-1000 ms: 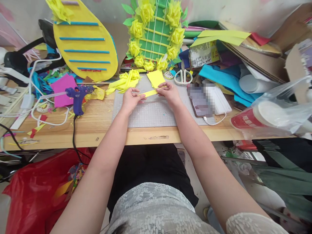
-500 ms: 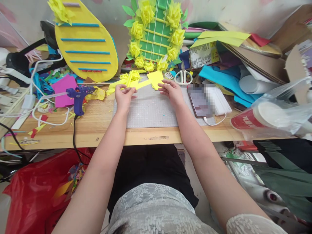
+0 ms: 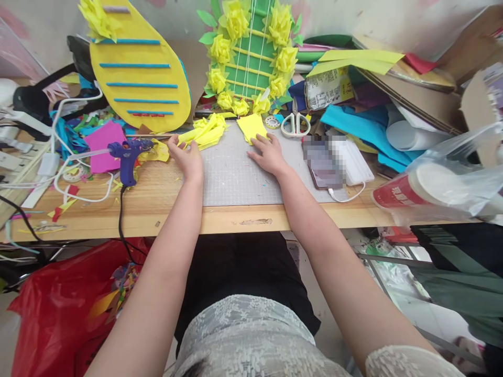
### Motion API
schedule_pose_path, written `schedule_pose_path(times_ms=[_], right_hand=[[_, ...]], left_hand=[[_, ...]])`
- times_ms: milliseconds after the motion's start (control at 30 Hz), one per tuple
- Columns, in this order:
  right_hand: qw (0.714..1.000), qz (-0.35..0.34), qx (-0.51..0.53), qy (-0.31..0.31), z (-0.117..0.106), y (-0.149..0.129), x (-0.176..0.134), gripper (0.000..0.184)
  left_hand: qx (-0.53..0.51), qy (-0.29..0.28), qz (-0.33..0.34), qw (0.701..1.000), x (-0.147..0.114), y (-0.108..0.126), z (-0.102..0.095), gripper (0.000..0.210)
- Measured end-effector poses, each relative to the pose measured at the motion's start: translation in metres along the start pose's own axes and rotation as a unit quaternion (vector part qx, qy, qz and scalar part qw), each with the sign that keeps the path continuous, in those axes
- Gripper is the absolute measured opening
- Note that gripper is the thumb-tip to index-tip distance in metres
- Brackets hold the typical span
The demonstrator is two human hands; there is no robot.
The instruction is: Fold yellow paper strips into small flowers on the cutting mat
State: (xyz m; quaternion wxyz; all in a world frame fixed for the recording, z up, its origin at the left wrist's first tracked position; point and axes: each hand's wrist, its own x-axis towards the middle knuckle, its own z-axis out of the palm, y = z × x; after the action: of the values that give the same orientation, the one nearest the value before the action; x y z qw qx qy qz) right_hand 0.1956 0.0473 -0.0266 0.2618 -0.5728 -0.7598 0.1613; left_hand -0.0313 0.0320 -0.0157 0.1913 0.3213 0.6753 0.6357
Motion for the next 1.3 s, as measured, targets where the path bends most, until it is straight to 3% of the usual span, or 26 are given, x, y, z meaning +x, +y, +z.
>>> schedule_pose_path(times_ms=[67,133,300,400,533,700,833,933,1033,1167,1300], right_hand=[[1.0,0.001,-0.015,-0.013,0.002,0.0,0.0,0.048],[1.0,-0.001,-0.016,-0.015,0.003,0.001,0.0,0.049],[0.999,0.004,0.032,0.021,-0.001,0.005,0.003,0.052],[0.992,0.008,0.102,0.075,-0.009,0.002,0.002,0.043],[0.974,-0.005,0.221,0.044,-0.024,-0.009,-0.004,0.04],[0.965,0.05,0.254,-0.033,-0.034,-0.019,-0.012,0.048],[0.964,0.053,0.253,-0.063,-0.038,-0.017,-0.012,0.044],[0.962,0.046,0.249,-0.104,-0.043,-0.014,-0.012,0.038],[0.958,0.02,0.25,-0.138,-0.049,-0.013,-0.013,0.024],[0.963,-0.006,0.232,-0.135,-0.05,-0.014,-0.013,0.027],[0.975,0.025,0.195,-0.101,-0.038,-0.013,-0.01,0.014]], left_hand=[[0.025,0.007,0.042,0.999,-0.003,0.001,-0.003,0.043],[0.016,-0.029,0.077,0.996,-0.009,0.003,-0.005,0.047],[0.01,-0.216,0.114,0.97,-0.03,0.011,-0.001,0.049],[0.049,-0.281,0.114,0.952,-0.033,0.01,0.001,0.054],[0.091,-0.292,0.139,0.942,-0.026,0.002,0.001,0.058],[0.116,-0.245,0.214,0.939,-0.024,0.003,-0.004,0.063],[0.15,-0.331,0.28,0.888,-0.031,0.011,-0.004,0.066],[0.165,-0.374,0.267,0.873,-0.033,0.012,-0.002,0.057],[0.178,-0.379,0.239,0.876,-0.034,0.01,0.0,0.047],[0.195,-0.36,0.227,0.884,-0.034,0.009,-0.001,0.044],[0.201,-0.345,0.216,0.891,-0.034,0.01,-0.001,0.04]])
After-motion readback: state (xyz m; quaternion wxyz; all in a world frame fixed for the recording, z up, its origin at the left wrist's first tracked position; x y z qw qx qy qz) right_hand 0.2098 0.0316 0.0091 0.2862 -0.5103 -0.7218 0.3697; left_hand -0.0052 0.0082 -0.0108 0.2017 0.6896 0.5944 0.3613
